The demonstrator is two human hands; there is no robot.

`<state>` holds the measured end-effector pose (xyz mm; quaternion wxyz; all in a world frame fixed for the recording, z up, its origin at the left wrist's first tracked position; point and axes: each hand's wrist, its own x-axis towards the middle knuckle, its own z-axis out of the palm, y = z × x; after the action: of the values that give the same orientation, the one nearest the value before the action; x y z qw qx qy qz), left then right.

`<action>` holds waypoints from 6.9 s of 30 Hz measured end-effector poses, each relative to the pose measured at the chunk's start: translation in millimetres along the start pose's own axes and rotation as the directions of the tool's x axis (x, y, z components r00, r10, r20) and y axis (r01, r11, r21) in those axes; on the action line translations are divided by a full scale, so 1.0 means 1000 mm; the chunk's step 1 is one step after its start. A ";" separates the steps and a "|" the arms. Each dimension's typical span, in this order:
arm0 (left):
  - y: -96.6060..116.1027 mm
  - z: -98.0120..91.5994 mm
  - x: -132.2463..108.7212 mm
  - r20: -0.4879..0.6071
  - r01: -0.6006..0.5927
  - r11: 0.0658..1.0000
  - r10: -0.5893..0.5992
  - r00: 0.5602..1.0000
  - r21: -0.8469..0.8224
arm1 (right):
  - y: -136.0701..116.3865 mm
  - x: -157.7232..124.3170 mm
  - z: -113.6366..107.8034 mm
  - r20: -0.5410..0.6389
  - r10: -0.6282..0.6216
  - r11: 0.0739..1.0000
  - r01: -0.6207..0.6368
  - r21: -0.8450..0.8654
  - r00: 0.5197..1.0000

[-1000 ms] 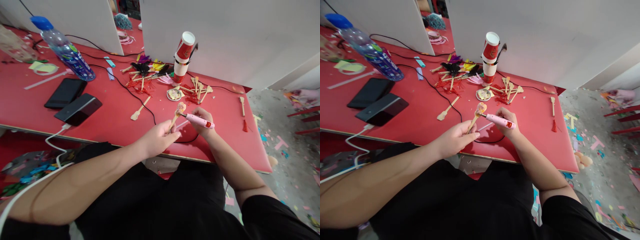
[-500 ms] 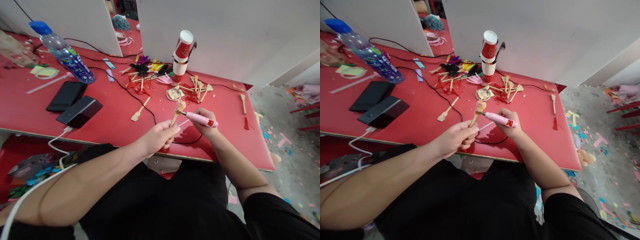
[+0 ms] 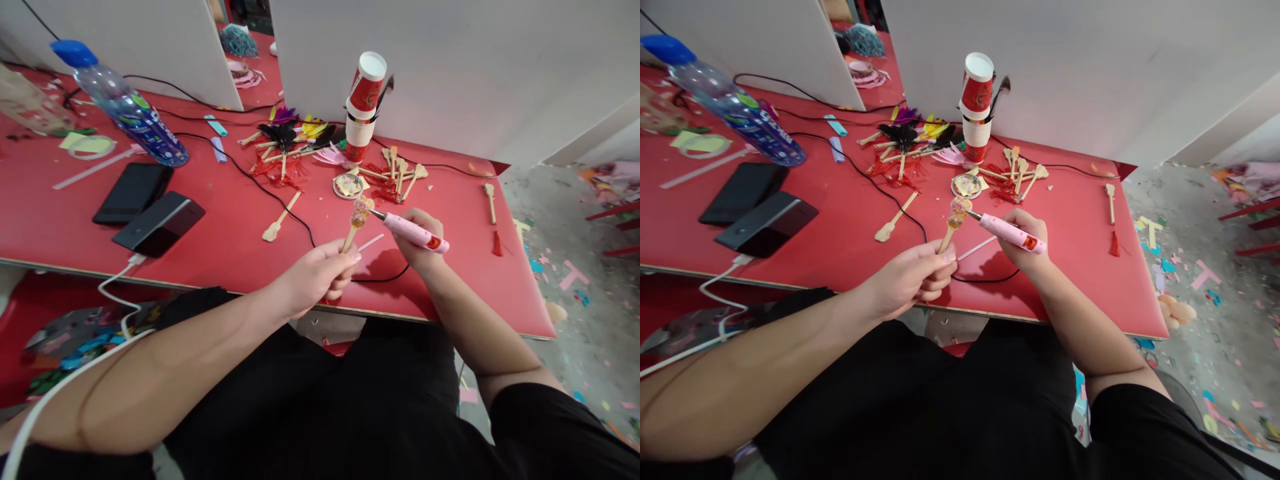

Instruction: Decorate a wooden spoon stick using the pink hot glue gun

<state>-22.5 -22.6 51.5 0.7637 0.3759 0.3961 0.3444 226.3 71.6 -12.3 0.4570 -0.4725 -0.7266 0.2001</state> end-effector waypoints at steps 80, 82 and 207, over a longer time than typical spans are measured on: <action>-0.016 0.001 -0.006 -0.012 -0.085 0.987 0.087 0.996 0.134 | -0.024 -0.015 0.015 0.647 0.144 0.859 -0.420 0.295 0.749; -0.016 0.000 -0.006 -0.011 -0.084 0.987 0.087 0.996 0.137 | -0.024 -0.015 0.015 0.646 0.136 0.859 -0.414 0.301 0.751; 0.033 -0.042 -0.008 -0.045 -0.025 0.711 0.080 0.996 0.703 | 0.005 0.005 -0.009 0.498 -0.086 0.958 -0.065 0.278 0.863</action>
<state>-69.5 -0.3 65.2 0.5391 0.6359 0.5134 0.2033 236.2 77.1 -9.1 0.3148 -0.3286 -0.7869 0.4168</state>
